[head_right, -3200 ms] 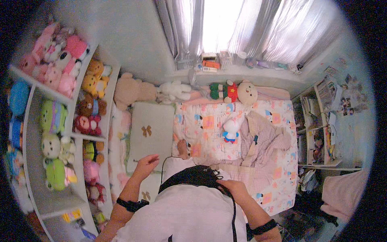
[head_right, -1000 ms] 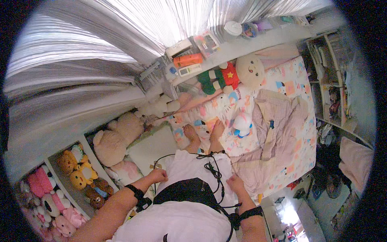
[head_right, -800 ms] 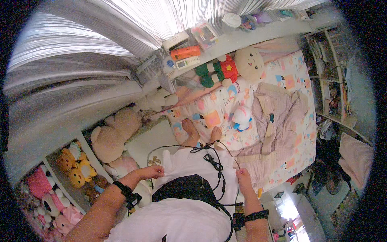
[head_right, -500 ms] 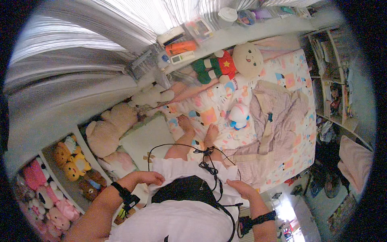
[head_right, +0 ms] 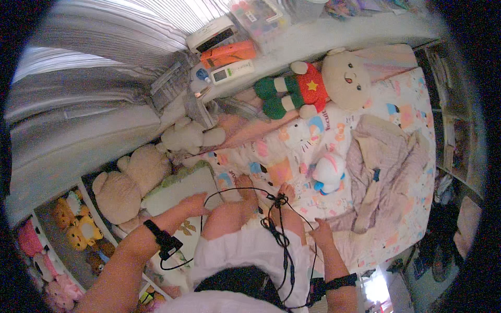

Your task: The person organizes items in a bedroom, moving a smartphone and a small box on a shelf, then rearranging several plush toys on a shelf. They then pick up a picture frame, insert a backing card, and place it on a shelf. Finally, they handle a white stuffed animal.

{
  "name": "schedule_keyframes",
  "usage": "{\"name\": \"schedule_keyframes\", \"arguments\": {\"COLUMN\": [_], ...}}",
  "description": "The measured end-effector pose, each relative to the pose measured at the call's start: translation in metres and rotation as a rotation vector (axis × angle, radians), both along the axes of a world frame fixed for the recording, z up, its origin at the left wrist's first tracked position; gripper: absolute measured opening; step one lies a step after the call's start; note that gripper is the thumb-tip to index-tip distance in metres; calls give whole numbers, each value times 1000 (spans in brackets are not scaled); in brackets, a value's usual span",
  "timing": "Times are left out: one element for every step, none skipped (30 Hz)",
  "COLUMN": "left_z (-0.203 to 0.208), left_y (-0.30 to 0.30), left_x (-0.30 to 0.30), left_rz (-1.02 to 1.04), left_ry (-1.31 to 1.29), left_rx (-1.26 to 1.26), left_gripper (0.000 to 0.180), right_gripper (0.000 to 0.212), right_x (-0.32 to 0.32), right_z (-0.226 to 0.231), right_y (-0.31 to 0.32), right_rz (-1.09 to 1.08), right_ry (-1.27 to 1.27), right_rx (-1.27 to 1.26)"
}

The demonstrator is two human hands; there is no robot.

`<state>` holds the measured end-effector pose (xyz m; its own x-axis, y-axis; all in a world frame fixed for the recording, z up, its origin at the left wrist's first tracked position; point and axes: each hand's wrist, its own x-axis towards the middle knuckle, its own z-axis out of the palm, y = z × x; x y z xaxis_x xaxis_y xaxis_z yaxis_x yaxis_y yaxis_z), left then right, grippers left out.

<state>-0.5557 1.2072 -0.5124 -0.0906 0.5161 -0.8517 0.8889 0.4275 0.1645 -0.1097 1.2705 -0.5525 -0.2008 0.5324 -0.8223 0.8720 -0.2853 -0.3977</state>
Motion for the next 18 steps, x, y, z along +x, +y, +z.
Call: {"name": "schedule_keyframes", "arguments": {"left_z": [-7,-9,-12,-18,-21,-24,-34,-50,-64,-73,-80,-76,-71,-39,-30,-22,-44,-59], "left_y": [2,6,6,4,-1,-4,-9,-14,-20,-35,-56,-55,-54,-25,-28,-32,-70,-91], "left_x": [-5,-9,-11,-14,-15,-17,-21,-26,-31,-32,-29,-25,-20,-7,-4,0,2,2], "left_rz": [283,568,862,877,891,905,863,820,776,553,331,311,294,462,647,836,1036,1225], "left_ry": [-117,-231,-348,-374,-402,-430,-410,-392,-375,-221,-70,2,74,81,29,-6,-97,-205], "left_rx": [-314,-625,-931,-940,-952,-961,-922,-878,-834,-701,-560,-568,-576,-721,-786,-852,-813,-776], "left_gripper": [33,35,38,48,59,71,71,72,72,70,68,67,65,65,63,61,56,51], "right_gripper": [44,42,41,40,41,42,43,41,40,38,41,42,43,43,46,48,46,44], "right_x": [4,4,3,2,-1,-4,-6,-7,-6,-5,-4,-14,-29,-37,-2,34,-4,-29], "right_z": [-16,-24,-28,-36,-39,-43,-47,-49,-52,-52,-51,-43,-32,-26,-56,-90,-68,-48], "right_y": [-17,-35,-49,-58,-58,-56,-53,-45,-34,-23,-10,1,9,13,-17,-48,-40,-30], "right_rz": [197,-136,-460,-782,-787,-791,-794,-698,-604,-511,-443,-488,-529,-580,-198,126,-152,-433], "right_ry": [-6,12,25,34,27,21,15,9,2,-7,-5,-44,-83,-112,146,371,182,-28], "right_rx": [191,-94,-381,-671,-733,-795,-854,-872,-886,-898,-973,-871,-768,-660,-515,-263,-364,-461]}}
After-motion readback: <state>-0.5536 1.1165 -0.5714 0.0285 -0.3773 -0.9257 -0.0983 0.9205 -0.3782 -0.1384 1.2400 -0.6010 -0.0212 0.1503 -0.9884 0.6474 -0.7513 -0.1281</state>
